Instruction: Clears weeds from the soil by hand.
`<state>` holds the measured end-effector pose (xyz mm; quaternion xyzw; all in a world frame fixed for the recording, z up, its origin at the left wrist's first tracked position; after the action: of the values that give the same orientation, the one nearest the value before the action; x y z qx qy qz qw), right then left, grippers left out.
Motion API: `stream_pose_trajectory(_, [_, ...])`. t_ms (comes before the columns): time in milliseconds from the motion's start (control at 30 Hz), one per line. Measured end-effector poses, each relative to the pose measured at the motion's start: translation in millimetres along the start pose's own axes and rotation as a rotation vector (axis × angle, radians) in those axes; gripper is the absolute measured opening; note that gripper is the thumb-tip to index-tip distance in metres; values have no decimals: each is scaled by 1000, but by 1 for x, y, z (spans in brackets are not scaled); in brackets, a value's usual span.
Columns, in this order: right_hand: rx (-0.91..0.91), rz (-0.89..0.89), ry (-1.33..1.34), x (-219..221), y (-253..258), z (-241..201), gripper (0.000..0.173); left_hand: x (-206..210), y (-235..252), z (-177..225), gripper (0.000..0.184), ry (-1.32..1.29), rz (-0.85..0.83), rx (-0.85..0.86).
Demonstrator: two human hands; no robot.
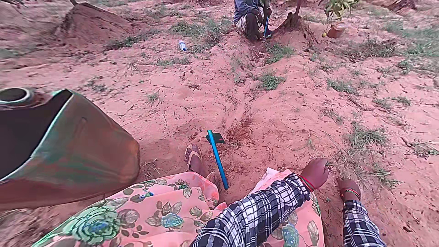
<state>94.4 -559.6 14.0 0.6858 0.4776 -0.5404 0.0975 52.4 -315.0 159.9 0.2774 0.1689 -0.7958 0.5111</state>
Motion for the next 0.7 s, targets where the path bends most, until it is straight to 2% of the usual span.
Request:
stream_pose_trajectory(67, [-11,-9,83,3,-15,12,51,-2,-2,3,35,28,-8,6])
stream_pose_trajectory(167, [-28,-27,73,8,-46,25,49,-6,-8,7,35,59,-28,8])
stream_pose_trajectory(233, [-79,-36,36,14,-69,31,42,-8,-8,10,35,85,-31,12])
stream_pose_trajectory(333, [-230,-7,-54,27,-113,44,47,-11,-10,12,36,108,-34,12])
stream_pose_trajectory(433, [-264,29,30,19,-148,48,41,-13,-14,11,36,126,-21,11])
stream_pose_trajectory(567, [-151,121,208,-9,-145,46,40,-16,-16,13,36,142,-21,-2])
stream_pose_trajectory(700, [-47,-7,120,-5,-128,34,40,-15,-17,13,37,144,-32,-5])
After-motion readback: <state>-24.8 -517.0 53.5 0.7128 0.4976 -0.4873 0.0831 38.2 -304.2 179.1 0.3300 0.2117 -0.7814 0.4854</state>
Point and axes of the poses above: each hand's wrist, its own y-axis towards the middle knuckle, its own x-axis out of the palm, z = x × y, the point moved 2 cm from there along y, towards the middle knuckle, and after that the axes turned 14 degrees about y, right-handed, at the moved point
